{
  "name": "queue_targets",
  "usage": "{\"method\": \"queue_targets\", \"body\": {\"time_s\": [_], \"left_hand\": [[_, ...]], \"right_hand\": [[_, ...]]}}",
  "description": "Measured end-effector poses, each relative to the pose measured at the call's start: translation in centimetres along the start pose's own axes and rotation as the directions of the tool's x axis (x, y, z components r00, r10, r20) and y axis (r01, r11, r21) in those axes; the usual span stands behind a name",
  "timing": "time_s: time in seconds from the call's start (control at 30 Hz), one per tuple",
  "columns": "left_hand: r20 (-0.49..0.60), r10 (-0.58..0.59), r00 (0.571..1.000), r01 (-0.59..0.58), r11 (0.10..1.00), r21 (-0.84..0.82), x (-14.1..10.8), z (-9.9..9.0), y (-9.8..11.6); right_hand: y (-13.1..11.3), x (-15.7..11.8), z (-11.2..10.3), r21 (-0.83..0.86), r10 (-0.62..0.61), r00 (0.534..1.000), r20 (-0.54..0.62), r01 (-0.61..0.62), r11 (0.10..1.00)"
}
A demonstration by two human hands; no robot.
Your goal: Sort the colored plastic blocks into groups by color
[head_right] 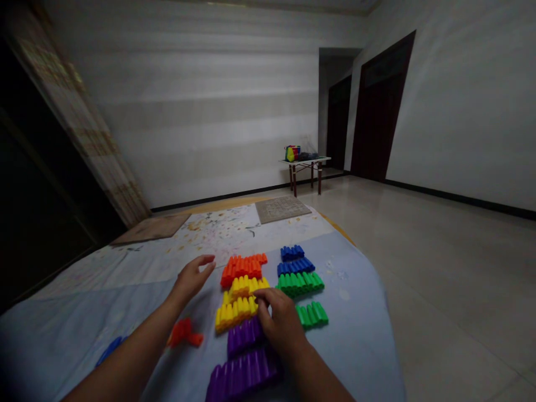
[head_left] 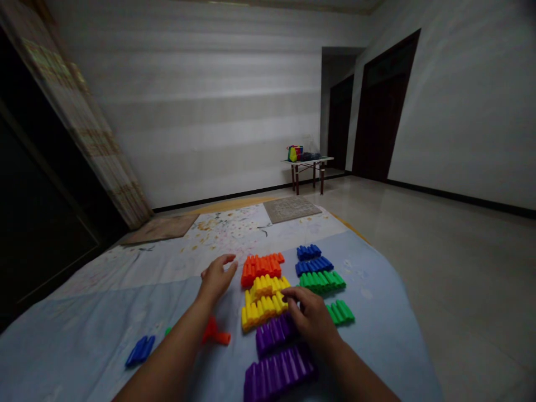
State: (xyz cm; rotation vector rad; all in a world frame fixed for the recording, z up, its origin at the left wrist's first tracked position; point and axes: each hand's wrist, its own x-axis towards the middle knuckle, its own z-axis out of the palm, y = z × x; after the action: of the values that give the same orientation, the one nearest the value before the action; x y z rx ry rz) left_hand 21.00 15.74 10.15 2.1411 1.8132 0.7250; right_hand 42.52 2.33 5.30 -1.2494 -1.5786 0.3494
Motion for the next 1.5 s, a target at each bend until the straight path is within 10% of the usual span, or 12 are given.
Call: {"method": "queue_targets", "body": {"time_s": [0.43,1.0,1.5], "left_hand": [[-0.046,-0.141,0.989,0.141,0.99,-0.001,-7.9,-4.6,-10.6],[0.295,0.092,0.951,-0.16,0.963,0.215,-12.9,-1.5,-2.0],[0.272,-0.034,0.962,-0.009,0.988,0.157,-13.5,-1.2,-2.4]], "right_hand": [[0.3,-0.4,0.0,-0.02,0.016,0.999,0.039,-0.015,1.0],[0.2,-0.5,0.1,-0.022,0.007,0.999,0.045,-0.006,1.0],[0.9,-0.4,0.5,0.0,0.015,0.998,0.056,-0.015,1.0]]}}
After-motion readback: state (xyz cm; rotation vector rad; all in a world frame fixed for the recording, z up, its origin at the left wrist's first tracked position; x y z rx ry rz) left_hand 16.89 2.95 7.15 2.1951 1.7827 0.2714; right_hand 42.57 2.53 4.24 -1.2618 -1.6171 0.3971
